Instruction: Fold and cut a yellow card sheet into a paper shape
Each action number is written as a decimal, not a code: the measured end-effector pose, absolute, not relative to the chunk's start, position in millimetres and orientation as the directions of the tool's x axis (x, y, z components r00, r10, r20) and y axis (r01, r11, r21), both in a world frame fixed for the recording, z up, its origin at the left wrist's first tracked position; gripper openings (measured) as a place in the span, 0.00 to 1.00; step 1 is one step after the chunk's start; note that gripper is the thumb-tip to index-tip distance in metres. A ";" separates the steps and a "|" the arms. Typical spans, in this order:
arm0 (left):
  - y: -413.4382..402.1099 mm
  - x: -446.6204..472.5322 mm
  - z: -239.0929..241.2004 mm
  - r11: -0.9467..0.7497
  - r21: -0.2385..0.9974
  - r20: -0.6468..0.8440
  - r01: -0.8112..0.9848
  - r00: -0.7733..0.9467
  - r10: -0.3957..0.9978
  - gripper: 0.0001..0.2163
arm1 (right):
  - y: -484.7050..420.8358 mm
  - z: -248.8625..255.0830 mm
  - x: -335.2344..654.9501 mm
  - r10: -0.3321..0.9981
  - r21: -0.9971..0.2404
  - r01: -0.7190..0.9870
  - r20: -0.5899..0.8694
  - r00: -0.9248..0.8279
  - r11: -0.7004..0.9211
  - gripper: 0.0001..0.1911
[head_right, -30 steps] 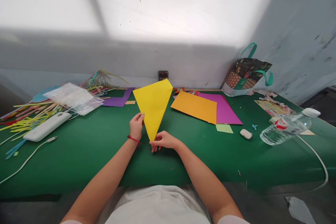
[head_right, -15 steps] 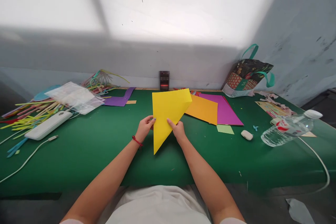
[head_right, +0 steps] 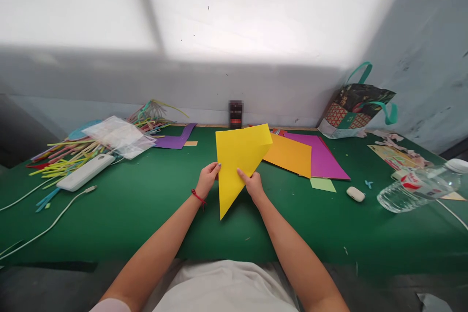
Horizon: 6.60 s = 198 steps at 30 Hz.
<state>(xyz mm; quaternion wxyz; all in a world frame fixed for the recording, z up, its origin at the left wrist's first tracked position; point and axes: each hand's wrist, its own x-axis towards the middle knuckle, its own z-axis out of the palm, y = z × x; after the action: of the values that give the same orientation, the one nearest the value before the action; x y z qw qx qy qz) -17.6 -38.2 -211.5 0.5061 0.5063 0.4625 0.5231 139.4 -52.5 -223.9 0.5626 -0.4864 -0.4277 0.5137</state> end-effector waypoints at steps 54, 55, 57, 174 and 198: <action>-38.1 -21.9 -210.8 -0.116 0.991 0.119 -0.059 0.057 0.991 0.18 | -46.6 -211.5 153.5 0.974 -0.908 -0.416 -0.053 0.221 0.045 0.20; -38.1 -21.8 -210.4 -0.115 0.991 0.119 -0.063 0.063 0.991 0.18 | -46.8 -211.1 153.6 0.973 -0.904 -0.425 -0.057 0.222 0.044 0.20; -38.0 -21.4 -209.8 -0.111 0.991 0.116 -0.070 0.070 0.991 0.18 | -47.1 -210.6 153.7 0.972 -0.896 -0.441 -0.062 0.226 0.045 0.20; -36.8 -28.7 -204.2 -0.170 0.984 0.169 0.046 0.012 0.985 0.17 | -53.0 -211.7 150.9 0.984 -0.948 -0.317 -0.062 0.169 -0.006 0.21; -43.1 -26.8 -199.5 -0.272 0.902 0.292 0.335 -0.011 0.956 0.14 | -57.3 -202.5 146.5 0.979 -0.930 -0.362 -0.019 0.204 0.057 0.26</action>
<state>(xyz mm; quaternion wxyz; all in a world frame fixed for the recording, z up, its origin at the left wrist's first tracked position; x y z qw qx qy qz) -26.8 -43.1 -199.5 0.3162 0.6281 0.5141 0.4913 146.5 -57.3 -202.5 0.6379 -0.4419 -0.3489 0.5255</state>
